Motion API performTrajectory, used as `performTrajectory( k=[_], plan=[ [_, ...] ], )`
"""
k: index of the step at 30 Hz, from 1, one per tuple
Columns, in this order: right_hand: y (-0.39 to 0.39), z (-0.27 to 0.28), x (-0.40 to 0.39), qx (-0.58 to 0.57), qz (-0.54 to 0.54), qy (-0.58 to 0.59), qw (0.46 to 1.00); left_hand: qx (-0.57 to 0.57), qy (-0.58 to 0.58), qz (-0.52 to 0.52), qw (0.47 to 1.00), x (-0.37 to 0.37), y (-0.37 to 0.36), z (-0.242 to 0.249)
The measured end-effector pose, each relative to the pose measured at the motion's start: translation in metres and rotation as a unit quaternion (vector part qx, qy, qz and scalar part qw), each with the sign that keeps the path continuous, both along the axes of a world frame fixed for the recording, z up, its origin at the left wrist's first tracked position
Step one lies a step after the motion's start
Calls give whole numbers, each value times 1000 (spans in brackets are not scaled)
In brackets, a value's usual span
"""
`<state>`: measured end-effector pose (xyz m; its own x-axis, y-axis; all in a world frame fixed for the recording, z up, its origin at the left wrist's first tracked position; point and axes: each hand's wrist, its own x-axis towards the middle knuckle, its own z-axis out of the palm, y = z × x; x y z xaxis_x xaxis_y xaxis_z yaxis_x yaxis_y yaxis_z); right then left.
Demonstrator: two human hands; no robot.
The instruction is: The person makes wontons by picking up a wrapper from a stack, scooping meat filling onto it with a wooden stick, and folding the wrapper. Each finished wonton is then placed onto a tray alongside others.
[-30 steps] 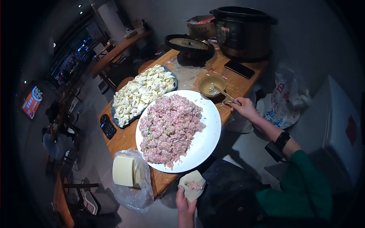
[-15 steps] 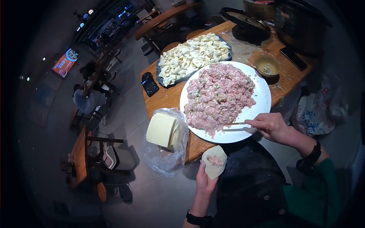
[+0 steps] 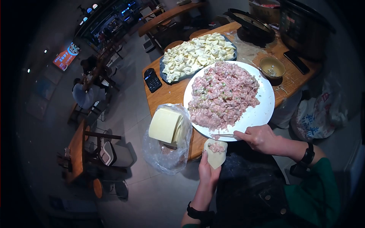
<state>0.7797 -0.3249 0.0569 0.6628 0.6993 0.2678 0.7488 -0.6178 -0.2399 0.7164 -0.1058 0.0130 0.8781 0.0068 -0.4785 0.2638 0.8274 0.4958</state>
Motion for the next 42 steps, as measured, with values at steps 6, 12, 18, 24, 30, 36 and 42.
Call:
performTrajectory(
  k=[6, 12, 18, 24, 30, 36, 42],
  plan=[
    [-6, -26, -35, 59, 39, 11, 997, -33, -18, -6, 999, -3, 3, -6],
    [-24, -6, -29, 239, 38, 133, 961, -44, -28, 20, 998, -16, 11, 2],
    [-2, 16, -10, 261, 81, 369, 888, -24, -191, -59, 979, -8, 11, 19],
    [19, 16, 1, 279, 155, 106, 942, 12, -475, -122, 871, 25, 24, 35],
    [31, 30, -1, 271, 73, -165, 946, 69, -331, 19, 941, 17, 3, 63],
    [34, 12, -4, 251, 58, -186, 948, 50, -432, 24, 900, 17, -4, 51],
    [15, -7, -14, 218, 34, -130, 967, 174, -254, 68, 949, 20, -8, 40]
  ],
)
